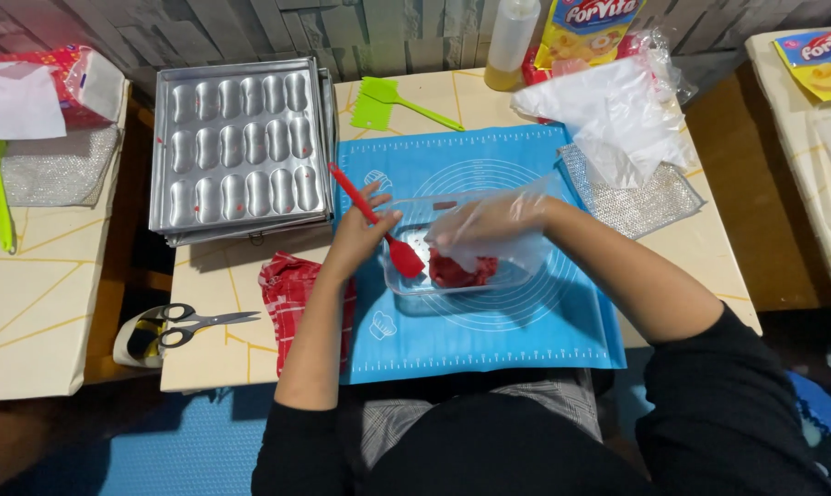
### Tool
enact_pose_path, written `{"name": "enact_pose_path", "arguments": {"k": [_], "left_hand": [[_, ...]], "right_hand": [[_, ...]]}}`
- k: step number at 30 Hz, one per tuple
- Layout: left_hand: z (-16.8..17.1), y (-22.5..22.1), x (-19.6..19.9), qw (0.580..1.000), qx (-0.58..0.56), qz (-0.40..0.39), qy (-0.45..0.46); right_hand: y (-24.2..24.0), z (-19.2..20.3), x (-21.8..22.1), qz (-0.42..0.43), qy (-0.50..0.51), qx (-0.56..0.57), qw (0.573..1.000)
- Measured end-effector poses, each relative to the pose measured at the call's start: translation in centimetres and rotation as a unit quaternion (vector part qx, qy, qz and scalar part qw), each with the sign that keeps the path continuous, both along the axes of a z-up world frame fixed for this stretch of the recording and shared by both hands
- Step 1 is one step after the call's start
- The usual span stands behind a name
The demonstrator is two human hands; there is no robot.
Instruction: Kneading and mixing a red dough-like substance in a plastic container, including adding liquid from a bottle.
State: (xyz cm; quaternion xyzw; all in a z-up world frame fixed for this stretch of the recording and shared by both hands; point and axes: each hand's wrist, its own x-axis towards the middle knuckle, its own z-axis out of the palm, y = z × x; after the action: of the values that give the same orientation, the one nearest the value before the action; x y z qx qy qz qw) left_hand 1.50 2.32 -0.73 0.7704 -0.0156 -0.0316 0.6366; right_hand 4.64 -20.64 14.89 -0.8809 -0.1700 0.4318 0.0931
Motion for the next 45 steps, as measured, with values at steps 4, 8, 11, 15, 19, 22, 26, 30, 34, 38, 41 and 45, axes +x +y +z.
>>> {"name": "enact_pose_path", "arguments": {"k": [4,8,11,15,19,22,26,30,34,38,41,45], "left_hand": [[4.3,-0.2,-4.8,0.996,-0.047,0.068,0.023],[4.3,-3.3,-7.7,0.905,0.197,0.277,-0.257],[4.0,-4.9,-7.6,0.865,0.254,0.257,-0.348],[4.0,-7.1,-7.7,0.865,0.263,0.206,-0.375],[3.7,-10.8,-7.8,0.883,0.250,0.183,-0.351],[3.9,-10.3,-6.7,0.909,0.221,0.215,-0.281],[4.6,-8.6,-5.4,0.957,0.113,0.177,-0.200],[4.1,-7.7,-4.0,0.965,0.105,0.154,-0.183],[3.9,-7.2,-2.8,0.963,0.101,0.158,-0.196],[4.0,-5.9,-1.7,0.936,0.142,0.207,-0.249],[3.0,-4.2,-0.9,0.913,0.180,0.244,-0.272],[0.3,-0.7,-0.4,0.890,0.226,0.288,-0.272]], "right_hand": [[-5.6,-1.5,0.1,0.009,0.118,0.341,0.933],[-6.8,-2.7,-1.2,-0.096,0.169,0.489,0.850],[-7.7,-3.6,-1.3,-0.158,0.189,0.543,0.803],[-8.6,-8.0,-0.2,-0.229,0.260,0.677,0.649],[-7.1,-8.7,0.2,-0.299,0.323,0.754,0.489],[-6.1,-7.4,-1.2,-0.336,0.331,0.767,0.435],[-5.5,-7.8,-2.0,-0.316,0.335,0.771,0.441],[-4.9,-8.6,-2.2,-0.301,0.334,0.768,0.456],[-4.7,-7.7,-2.7,-0.295,0.319,0.761,0.481],[-5.9,-7.0,-3.2,-0.262,0.247,0.742,0.565],[-7.5,-7.1,-4.0,-0.262,0.292,0.753,0.529],[-9.6,-9.8,-5.4,-0.310,0.290,0.723,0.545]]}}
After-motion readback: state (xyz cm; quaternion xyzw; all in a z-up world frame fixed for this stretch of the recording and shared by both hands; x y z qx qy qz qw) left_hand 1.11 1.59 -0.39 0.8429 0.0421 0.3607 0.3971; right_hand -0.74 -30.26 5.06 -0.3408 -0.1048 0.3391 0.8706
